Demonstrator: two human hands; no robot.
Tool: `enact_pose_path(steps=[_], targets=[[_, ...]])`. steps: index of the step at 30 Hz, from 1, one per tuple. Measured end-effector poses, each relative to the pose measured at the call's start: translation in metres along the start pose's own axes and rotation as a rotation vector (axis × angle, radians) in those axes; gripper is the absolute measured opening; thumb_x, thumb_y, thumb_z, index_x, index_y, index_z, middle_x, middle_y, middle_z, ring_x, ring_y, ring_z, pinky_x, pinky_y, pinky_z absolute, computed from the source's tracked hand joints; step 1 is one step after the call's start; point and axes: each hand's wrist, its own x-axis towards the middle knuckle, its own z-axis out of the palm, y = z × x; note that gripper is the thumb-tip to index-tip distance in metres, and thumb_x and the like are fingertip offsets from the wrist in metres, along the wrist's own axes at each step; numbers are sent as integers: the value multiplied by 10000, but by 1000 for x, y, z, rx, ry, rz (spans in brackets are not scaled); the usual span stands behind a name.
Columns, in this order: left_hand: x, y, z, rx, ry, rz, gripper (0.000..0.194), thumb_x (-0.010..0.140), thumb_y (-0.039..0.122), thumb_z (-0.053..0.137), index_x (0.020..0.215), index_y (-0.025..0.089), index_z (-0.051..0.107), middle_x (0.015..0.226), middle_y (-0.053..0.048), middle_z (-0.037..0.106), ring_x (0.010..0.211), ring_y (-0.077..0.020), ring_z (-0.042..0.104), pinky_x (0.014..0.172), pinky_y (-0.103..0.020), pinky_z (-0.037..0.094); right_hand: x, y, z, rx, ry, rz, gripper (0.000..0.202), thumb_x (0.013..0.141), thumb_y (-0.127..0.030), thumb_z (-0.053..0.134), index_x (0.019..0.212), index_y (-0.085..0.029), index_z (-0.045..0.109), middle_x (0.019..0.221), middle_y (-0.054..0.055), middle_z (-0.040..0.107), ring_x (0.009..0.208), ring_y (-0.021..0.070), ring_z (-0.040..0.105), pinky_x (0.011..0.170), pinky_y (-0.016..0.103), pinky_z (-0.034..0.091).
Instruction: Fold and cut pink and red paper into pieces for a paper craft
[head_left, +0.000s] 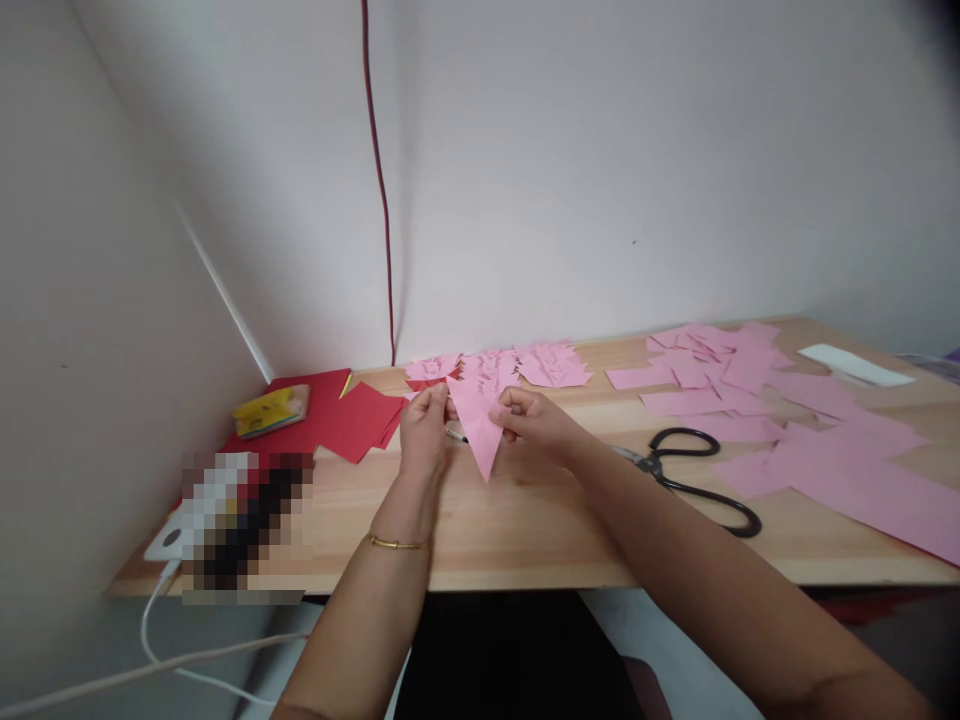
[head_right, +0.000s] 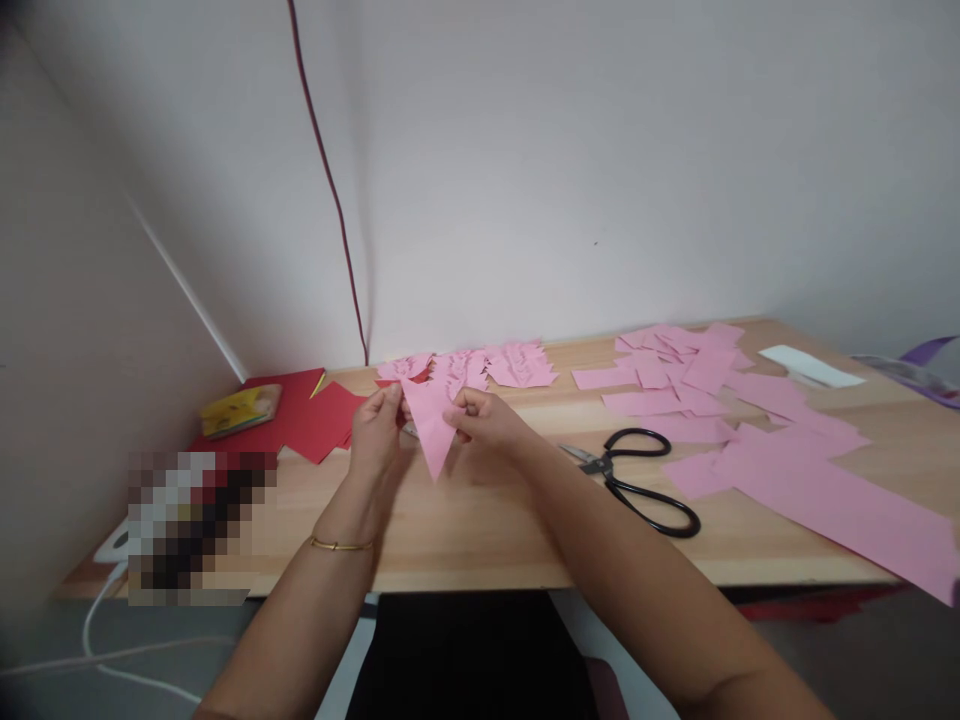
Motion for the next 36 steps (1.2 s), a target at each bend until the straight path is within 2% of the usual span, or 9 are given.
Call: enact_pose_path(steps=[4,6,9,12,18,24,26,33,36], targets=[[-6,-6,7,-13,-172,-167,348,706,482,685,704,138,634,620,6,594,569,-109,522,568,-230,407,0,-2,1,-17,117,-22,285,766,-440,620,731,-190,488,584,-48,530,539,91,486,542,218,344],[-9,-11,11,22,-217,-181,322,661,426,740,744,123,669,664,-12,630,618,-125,547,596,-236,415,1,-2,3,-25,142,-45,285,762,-441,623,730,-193,486,578,-52,521,535,92,478,536,218,341],[-12,-15,14,45,-195,-157,308,689,411,722,795,124,687,730,-22,656,656,-128,552,611,-236,415,2,-1,5,-15,144,-55,281,777,-443,610,729,-198,478,562,-53,517,524,93,461,529,221,333],[-10,-14,11,20,-180,-186,303,726,432,682,716,131,652,637,5,613,570,-101,507,558,-224,387,2,0,4,7,144,-50,279,793,-444,599,733,-198,481,564,-49,524,525,91,450,532,223,326],[-6,-11,5,-93,-246,-293,233,616,310,771,679,136,628,622,9,609,546,-95,521,552,-225,394,2,2,-2,75,148,-49,280,786,-445,621,758,-194,498,574,-50,528,544,91,477,552,221,346],[-1,-13,0,-114,-242,-245,144,650,261,731,700,135,680,597,6,594,561,-107,539,595,-251,434,2,2,-3,208,54,-22,270,762,-370,649,971,-217,574,692,-34,558,604,95,530,591,233,395],[0,-13,-3,-90,-235,-220,146,653,239,724,761,142,707,613,1,609,576,-111,551,599,-252,439,2,2,-3,222,55,-19,242,750,-334,650,958,-218,610,700,-30,552,609,94,533,595,235,397],[1,-3,-5,-163,-196,-255,227,637,238,754,845,156,714,719,-18,670,618,-102,587,598,-221,441,1,-2,-4,0,75,-95,137,770,-236,562,820,-194,683,653,-14,572,643,110,537,657,257,415],[1,1,-5,-182,-188,-378,329,673,388,739,880,135,697,678,-39,660,578,-113,582,547,-228,442,1,-2,-5,-105,122,-137,160,764,-214,543,816,-195,692,696,-2,608,655,118,556,654,259,425]])
